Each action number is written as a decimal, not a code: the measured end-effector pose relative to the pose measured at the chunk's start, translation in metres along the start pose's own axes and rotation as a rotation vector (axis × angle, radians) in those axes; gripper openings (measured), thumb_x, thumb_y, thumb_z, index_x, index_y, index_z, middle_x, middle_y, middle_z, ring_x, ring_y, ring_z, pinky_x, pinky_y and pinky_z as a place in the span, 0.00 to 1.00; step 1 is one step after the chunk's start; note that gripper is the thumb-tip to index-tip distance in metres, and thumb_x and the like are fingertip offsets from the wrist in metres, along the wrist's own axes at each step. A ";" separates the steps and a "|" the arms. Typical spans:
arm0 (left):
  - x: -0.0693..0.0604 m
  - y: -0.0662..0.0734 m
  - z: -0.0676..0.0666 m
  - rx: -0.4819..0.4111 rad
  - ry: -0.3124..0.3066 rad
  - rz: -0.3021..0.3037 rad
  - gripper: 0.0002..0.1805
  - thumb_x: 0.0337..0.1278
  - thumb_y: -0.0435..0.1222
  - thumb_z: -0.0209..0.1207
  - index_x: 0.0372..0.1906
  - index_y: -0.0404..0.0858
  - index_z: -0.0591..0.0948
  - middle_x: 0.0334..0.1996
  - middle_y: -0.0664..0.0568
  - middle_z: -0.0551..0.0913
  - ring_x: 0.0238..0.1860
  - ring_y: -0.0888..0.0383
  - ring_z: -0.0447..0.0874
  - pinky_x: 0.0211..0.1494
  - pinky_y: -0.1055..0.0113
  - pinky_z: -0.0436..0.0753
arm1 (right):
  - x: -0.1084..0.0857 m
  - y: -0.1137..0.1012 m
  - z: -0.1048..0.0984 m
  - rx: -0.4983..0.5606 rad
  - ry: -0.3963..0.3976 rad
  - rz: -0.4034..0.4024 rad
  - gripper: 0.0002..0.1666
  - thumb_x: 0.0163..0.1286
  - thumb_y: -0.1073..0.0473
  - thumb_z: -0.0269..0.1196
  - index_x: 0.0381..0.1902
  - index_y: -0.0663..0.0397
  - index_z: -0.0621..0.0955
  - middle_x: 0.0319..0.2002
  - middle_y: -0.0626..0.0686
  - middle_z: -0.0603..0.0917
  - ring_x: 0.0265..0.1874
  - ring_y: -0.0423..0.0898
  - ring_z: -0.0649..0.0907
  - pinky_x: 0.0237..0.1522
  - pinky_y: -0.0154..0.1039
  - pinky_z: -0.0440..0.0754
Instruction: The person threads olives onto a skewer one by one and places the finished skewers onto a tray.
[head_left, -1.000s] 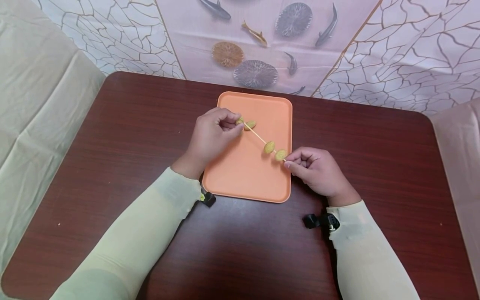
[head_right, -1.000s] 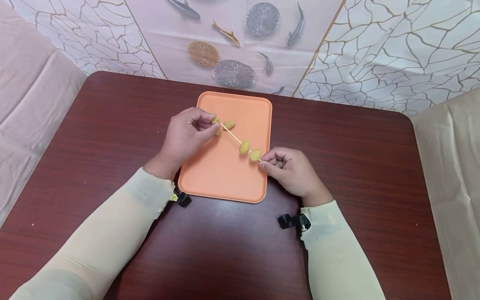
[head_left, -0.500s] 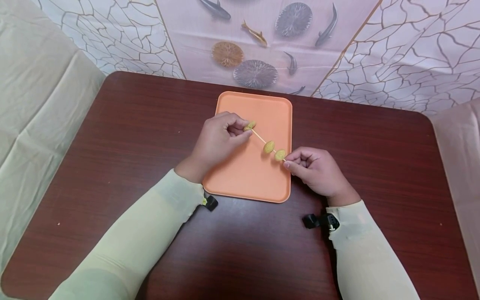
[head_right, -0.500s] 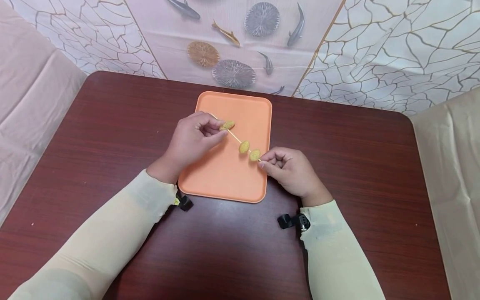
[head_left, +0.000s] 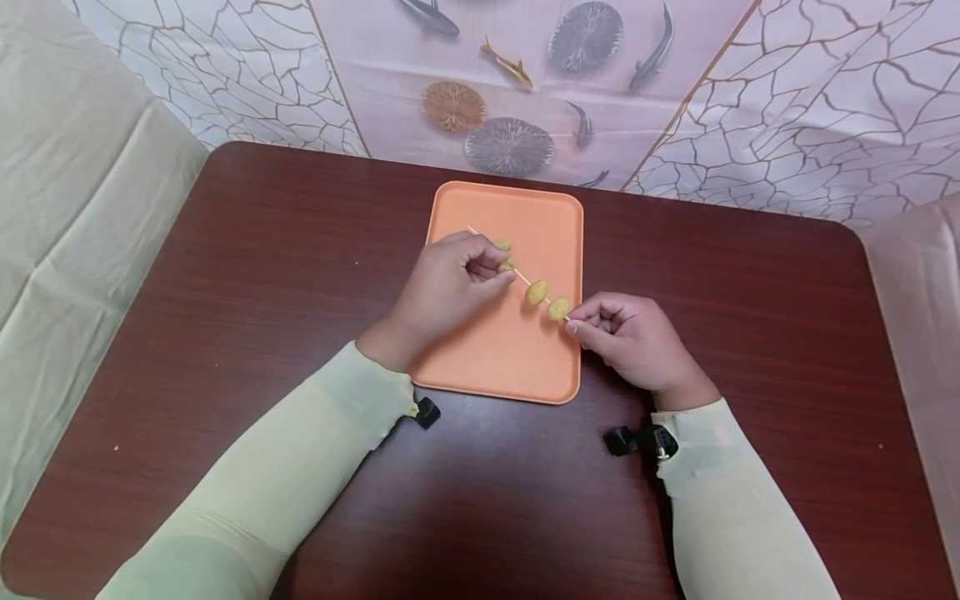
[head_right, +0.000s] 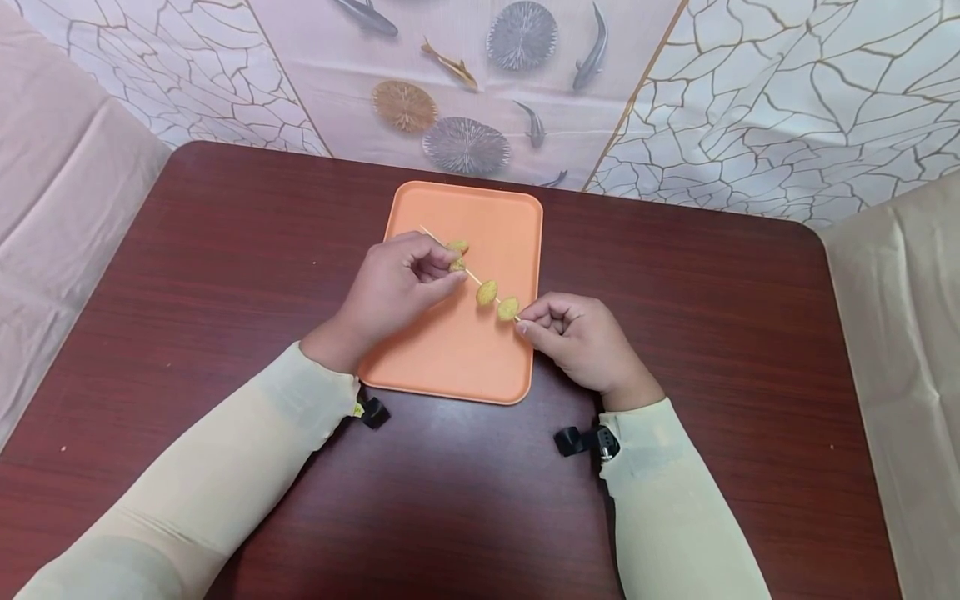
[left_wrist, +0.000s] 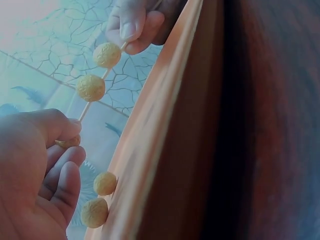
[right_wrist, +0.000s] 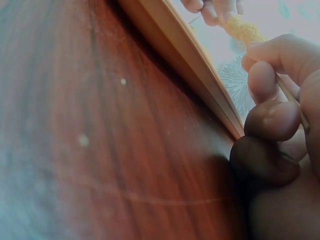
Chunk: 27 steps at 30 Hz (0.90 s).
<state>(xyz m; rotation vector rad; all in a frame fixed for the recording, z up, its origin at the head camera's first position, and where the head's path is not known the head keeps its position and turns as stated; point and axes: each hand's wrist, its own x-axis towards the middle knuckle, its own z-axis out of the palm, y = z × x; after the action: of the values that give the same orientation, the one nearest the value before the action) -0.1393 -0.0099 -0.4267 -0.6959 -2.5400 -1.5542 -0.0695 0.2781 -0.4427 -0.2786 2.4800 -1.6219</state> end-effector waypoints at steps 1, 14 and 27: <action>0.000 0.001 0.000 0.000 -0.005 -0.005 0.08 0.64 0.33 0.80 0.45 0.38 0.94 0.39 0.50 0.91 0.40 0.59 0.88 0.46 0.70 0.90 | 0.000 0.000 0.000 -0.002 0.000 -0.002 0.03 0.77 0.62 0.76 0.44 0.56 0.93 0.24 0.46 0.85 0.16 0.37 0.73 0.16 0.33 0.71; -0.005 0.008 0.005 0.008 -0.054 -0.044 0.10 0.64 0.34 0.80 0.46 0.37 0.94 0.40 0.50 0.91 0.43 0.58 0.90 0.48 0.69 0.91 | 0.000 0.001 0.000 0.003 -0.005 -0.001 0.03 0.77 0.63 0.75 0.44 0.57 0.93 0.24 0.45 0.85 0.16 0.36 0.73 0.16 0.32 0.71; -0.006 0.007 0.009 -0.001 -0.076 -0.034 0.10 0.65 0.34 0.80 0.48 0.37 0.93 0.41 0.50 0.91 0.43 0.58 0.91 0.50 0.71 0.91 | 0.001 -0.001 0.000 0.018 -0.007 -0.015 0.02 0.76 0.64 0.75 0.43 0.57 0.93 0.24 0.44 0.85 0.17 0.35 0.73 0.17 0.31 0.71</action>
<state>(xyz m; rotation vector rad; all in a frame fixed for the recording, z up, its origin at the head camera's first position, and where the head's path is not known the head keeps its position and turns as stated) -0.1298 -0.0019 -0.4271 -0.7301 -2.6189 -1.5690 -0.0701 0.2778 -0.4421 -0.3012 2.4625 -1.6454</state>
